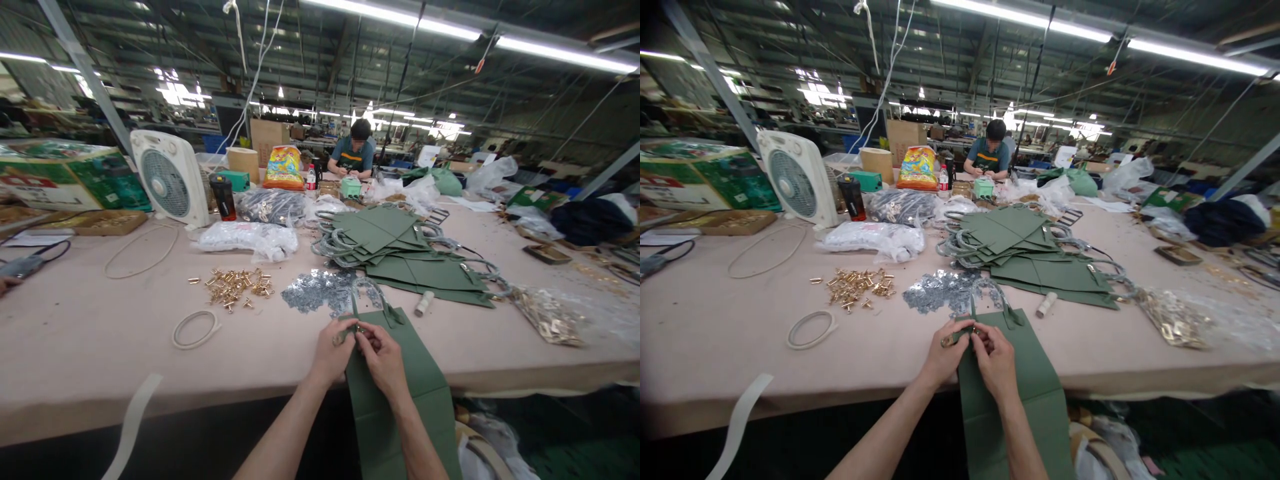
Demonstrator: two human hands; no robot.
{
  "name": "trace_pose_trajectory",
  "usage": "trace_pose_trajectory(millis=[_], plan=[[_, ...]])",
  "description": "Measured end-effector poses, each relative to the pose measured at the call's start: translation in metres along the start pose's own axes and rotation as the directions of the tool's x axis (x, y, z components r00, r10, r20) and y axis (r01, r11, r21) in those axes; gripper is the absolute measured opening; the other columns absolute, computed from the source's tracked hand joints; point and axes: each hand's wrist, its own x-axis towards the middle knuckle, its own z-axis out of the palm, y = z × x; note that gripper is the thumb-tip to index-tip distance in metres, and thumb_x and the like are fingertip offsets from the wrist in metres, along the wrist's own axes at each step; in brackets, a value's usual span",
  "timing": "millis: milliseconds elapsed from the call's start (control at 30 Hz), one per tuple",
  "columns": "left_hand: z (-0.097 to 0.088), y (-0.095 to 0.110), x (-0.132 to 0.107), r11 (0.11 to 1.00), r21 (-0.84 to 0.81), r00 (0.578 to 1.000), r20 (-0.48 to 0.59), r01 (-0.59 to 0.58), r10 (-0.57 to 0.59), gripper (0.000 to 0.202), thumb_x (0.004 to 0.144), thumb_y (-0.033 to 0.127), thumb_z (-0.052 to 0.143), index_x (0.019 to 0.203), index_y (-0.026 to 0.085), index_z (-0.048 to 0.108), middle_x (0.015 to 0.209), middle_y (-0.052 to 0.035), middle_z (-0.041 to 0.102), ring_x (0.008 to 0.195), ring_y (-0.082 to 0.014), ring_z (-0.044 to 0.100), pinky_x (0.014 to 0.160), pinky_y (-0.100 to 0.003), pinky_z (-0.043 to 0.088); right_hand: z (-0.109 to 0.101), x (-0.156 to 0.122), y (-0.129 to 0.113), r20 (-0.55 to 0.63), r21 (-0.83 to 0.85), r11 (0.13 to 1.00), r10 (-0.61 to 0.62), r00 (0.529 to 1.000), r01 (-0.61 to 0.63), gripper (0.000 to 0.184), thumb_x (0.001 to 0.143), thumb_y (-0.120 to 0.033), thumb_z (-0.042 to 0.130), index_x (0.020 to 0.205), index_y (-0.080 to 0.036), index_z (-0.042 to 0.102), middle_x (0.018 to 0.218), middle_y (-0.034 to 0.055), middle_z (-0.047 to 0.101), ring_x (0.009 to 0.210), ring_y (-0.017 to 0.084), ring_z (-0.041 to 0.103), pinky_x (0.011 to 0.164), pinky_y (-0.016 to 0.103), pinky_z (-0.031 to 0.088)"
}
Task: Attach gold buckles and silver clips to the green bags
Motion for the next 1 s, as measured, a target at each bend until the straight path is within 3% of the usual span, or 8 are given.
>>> trace_pose_trajectory(millis=[133,367,533,700,833,1000], plan=[[-0.003,-0.002,0.001,0.991,0.122,0.997,0.052,-0.056,0.05,0.039,0.082,0.008,0.054,0.109,0.024,0.078,0.104,-0.0035,0.075,0.101,-0.0186,0.069,0.097,-0.032,0.055,0.001,0.0,0.0,0.028,-0.023,1.0,-0.003,1.0,0.004,0.035,0.094,-0.047,0.064,0.115,-0.023,0.076,0.09,0.0082,0.071,0.073,0.021,0.067,0.067,0.031,0.059],[-0.008,-0.004,0.002,0.964,0.242,0.99,0.115,-0.11,0.084,0.035,0.086,0.009,0.054,0.109,0.021,0.077,0.109,-0.0072,0.074,0.104,-0.0212,0.069,0.099,-0.035,0.054,0.002,0.002,-0.001,0.075,-0.013,1.0,0.018,0.997,-0.017,0.028,0.095,-0.044,0.063,0.11,-0.023,0.074,0.094,0.0077,0.07,0.074,0.021,0.07,0.069,0.033,0.062],[-0.007,-0.007,0.0,0.979,0.176,0.992,0.096,-0.102,0.086,0.039,0.089,0.012,0.053,0.121,0.022,0.074,0.123,-0.0081,0.073,0.117,-0.023,0.067,0.107,-0.038,0.051,0.002,0.003,-0.001,0.084,0.024,0.998,0.047,0.995,-0.05,0.028,0.093,-0.044,0.065,0.109,-0.022,0.073,0.091,0.0072,0.071,0.069,0.021,0.071,0.068,0.034,0.062],[-0.009,-0.011,0.001,0.999,-0.004,0.998,0.05,0.043,-0.042,0.053,0.09,0.018,0.056,0.143,0.022,0.061,0.141,-0.0062,0.067,0.131,-0.024,0.062,0.118,-0.042,0.044,0.004,0.002,0.003,0.04,0.02,1.0,0.007,0.999,-0.008,0.033,0.092,-0.047,0.067,0.11,-0.021,0.075,0.086,0.0062,0.068,0.067,0.02,0.069,0.065,0.032,0.06],[-0.012,-0.011,0.002,0.993,-0.083,0.996,0.048,0.079,-0.075,0.049,0.095,0.026,0.054,0.143,0.019,0.06,0.139,-0.0077,0.069,0.13,-0.0249,0.063,0.118,-0.043,0.044,0.005,0.004,0.004,0.041,-0.037,0.999,-0.023,0.999,0.025,0.034,0.092,-0.049,0.066,0.109,-0.021,0.077,0.085,0.0063,0.067,0.071,0.02,0.067,0.066,0.031,0.059],[-0.013,-0.013,0.002,0.997,-0.062,0.999,0.038,0.039,-0.037,0.045,0.097,0.03,0.052,0.14,0.019,0.063,0.137,-0.0086,0.07,0.129,-0.0253,0.064,0.118,-0.045,0.045,0.005,0.006,0.001,0.056,-0.067,0.997,-0.044,0.997,0.048,0.032,0.093,-0.045,0.066,0.107,-0.02,0.078,0.085,0.0067,0.067,0.07,0.019,0.066,0.064,0.03,0.057]])
